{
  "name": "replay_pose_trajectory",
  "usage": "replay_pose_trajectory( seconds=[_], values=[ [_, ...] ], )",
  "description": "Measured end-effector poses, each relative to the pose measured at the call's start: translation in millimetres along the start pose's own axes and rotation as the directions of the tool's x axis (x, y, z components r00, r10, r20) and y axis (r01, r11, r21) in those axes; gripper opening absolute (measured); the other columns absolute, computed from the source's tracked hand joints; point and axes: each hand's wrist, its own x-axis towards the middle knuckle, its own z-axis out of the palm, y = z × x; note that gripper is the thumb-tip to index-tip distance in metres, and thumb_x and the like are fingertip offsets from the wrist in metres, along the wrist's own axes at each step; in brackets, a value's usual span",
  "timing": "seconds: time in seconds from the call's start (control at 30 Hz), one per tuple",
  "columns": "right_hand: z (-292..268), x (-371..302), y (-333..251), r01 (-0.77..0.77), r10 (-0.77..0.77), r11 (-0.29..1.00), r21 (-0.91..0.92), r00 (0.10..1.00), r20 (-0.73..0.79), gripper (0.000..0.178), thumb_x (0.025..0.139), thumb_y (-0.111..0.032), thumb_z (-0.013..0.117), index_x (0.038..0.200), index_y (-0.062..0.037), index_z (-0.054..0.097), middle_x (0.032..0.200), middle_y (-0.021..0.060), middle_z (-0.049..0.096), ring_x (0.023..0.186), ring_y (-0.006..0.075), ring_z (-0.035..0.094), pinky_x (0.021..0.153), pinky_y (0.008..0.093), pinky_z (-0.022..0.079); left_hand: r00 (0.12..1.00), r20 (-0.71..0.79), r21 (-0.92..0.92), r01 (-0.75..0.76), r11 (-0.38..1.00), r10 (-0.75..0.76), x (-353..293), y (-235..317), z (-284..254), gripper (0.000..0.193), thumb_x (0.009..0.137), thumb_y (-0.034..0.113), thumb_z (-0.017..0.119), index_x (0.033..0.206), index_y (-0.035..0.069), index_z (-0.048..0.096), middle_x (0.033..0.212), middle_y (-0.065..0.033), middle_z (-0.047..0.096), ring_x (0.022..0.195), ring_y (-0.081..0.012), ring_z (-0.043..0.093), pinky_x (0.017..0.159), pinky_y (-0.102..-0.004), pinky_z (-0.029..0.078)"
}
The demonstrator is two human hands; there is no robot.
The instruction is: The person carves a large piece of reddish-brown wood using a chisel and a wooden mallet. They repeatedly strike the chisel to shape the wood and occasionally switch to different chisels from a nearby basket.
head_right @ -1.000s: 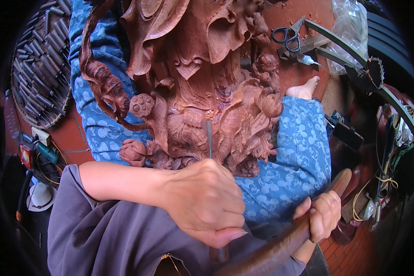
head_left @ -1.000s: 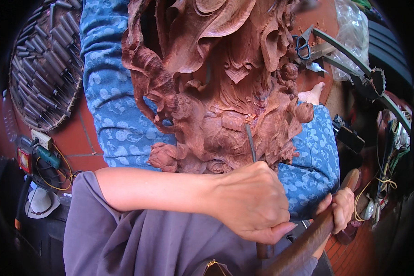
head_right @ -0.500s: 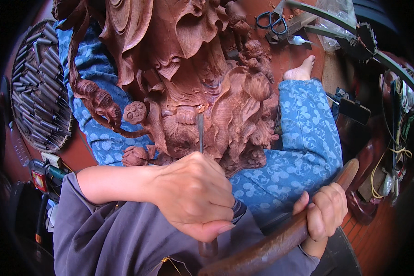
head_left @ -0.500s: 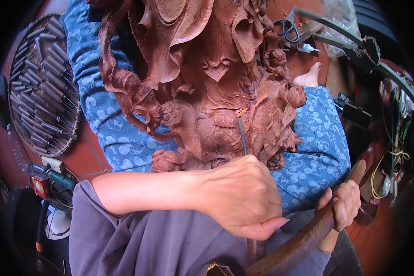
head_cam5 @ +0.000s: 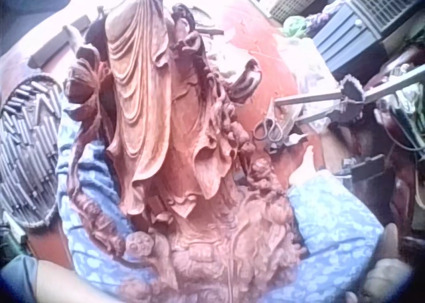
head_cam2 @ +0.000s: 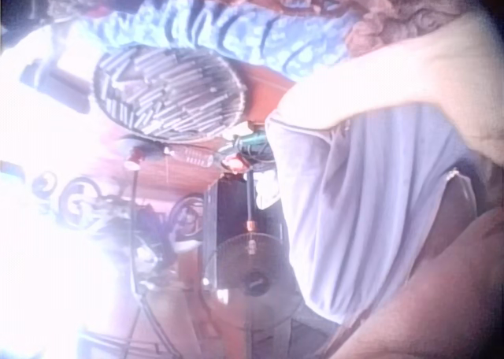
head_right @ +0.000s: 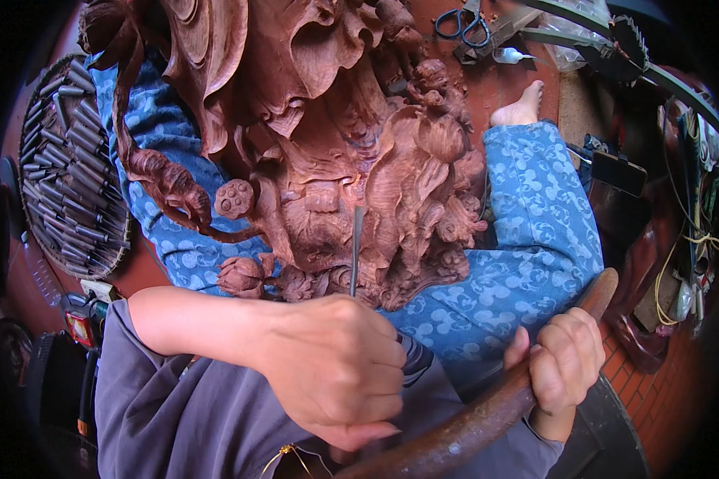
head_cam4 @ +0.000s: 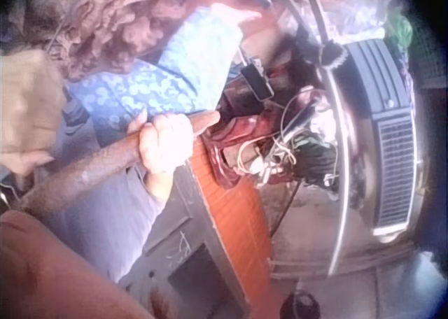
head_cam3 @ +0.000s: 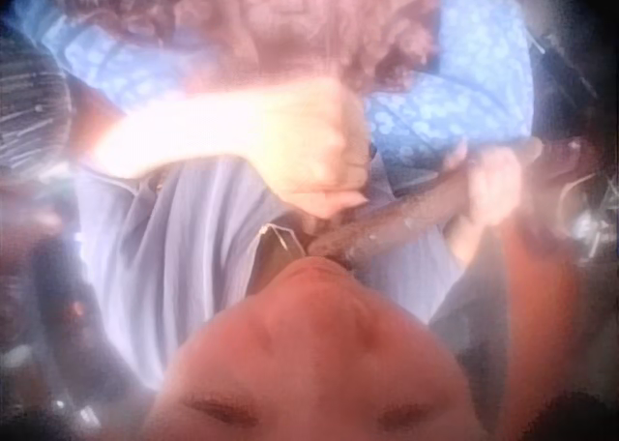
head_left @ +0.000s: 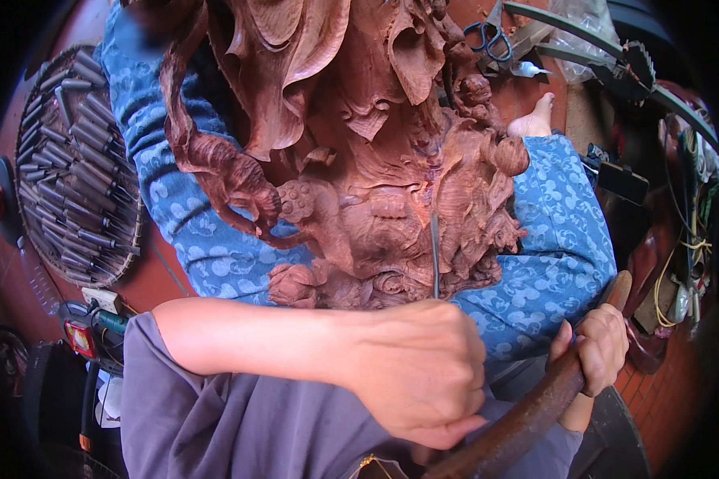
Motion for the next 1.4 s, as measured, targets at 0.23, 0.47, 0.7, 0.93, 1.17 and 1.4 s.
replay_pose_trajectory(
  seconds=[0.23,0.47,0.7,0.93,1.17,1.4],
  values=[
    [4.8,0.3,13.2,0.004,-0.003,1.0,0.01,0.999,-0.042,0.028,0.077,0.004,0.067,0.083,-0.004,0.041,0.064,0.0104,0.051,0.054,0.026,0.052,0.053,0.0387,0.049,0.979,-0.183,0.126,0.114,0.985,-0.09,7.1,-9.4,8.6,0.03,0.078,0.024,0.063,0.055,0.007,0.053,0.052,-0.0076,0.048,0.047,-0.0282,0.052,0.045,-0.0387,0.041],
    [2.3,-0.8,33.4,0.042,-0.029,0.991,0.13,0.994,-0.102,0.028,0.077,0.002,0.068,0.074,-0.004,0.041,0.063,0.0111,0.052,0.052,0.0258,0.051,0.052,0.0373,0.048,0.928,-0.351,0.134,0.18,0.975,-0.123,28.4,-7.5,17.8,0.031,0.077,0.023,0.067,0.056,0.007,0.052,0.054,-0.0071,0.049,0.05,-0.0265,0.053,0.046,-0.0383,0.042],
    [5.7,-2.8,72.4,0.111,-0.081,0.974,0.199,0.984,-0.156,0.029,0.078,0.0,0.069,0.073,-0.0033,0.041,0.061,0.011,0.05,0.051,0.0242,0.05,0.051,0.037,0.046,0.884,-0.458,0.298,0.252,0.921,-0.094,44.7,-19.4,28.5,0.031,0.08,0.028,0.067,0.059,0.012,0.05,0.059,-0.001,0.042,0.051,-0.0189,0.048,0.044,-0.0322,0.037],
    [12.8,-6.0,88.9,0.112,-0.07,0.96,0.257,0.983,-0.168,0.027,0.077,0.001,0.068,0.08,-0.004,0.042,0.062,0.0106,0.05,0.052,0.0234,0.05,0.051,0.0383,0.045,0.855,-0.495,0.292,0.333,0.896,-0.157,49.9,-23.0,28.2,0.024,0.078,0.024,0.067,0.061,0.012,0.055,0.059,-0.0009,0.045,0.051,-0.0189,0.048,0.043,-0.0324,0.038],
    [15.6,-10.5,98.5,0.1,-0.07,0.979,0.178,0.983,-0.169,0.027,0.077,0.004,0.067,0.079,-0.0035,0.041,0.063,0.0117,0.05,0.053,0.0249,0.051,0.052,0.0394,0.046,0.87,-0.441,0.244,0.352,0.904,-0.22,48.3,-20.1,21.9,0.031,0.079,0.02,0.064,0.053,0.007,0.053,0.054,-0.0064,0.048,0.048,-0.0267,0.052,0.045,-0.0373,0.042],
    [17.0,-11.1,92.8,0.111,-0.096,0.988,0.109,0.986,-0.137,0.026,0.078,0.005,0.066,0.08,-0.0034,0.041,0.064,0.013,0.051,0.053,0.027,0.051,0.053,0.0408,0.048,0.903,-0.374,0.209,0.305,0.929,-0.212,38.7,-20.6,20.6,0.032,0.079,0.021,0.064,0.053,0.007,0.053,0.052,-0.0063,0.048,0.047,-0.0263,0.051,0.044,-0.0375,0.042]
  ],
)
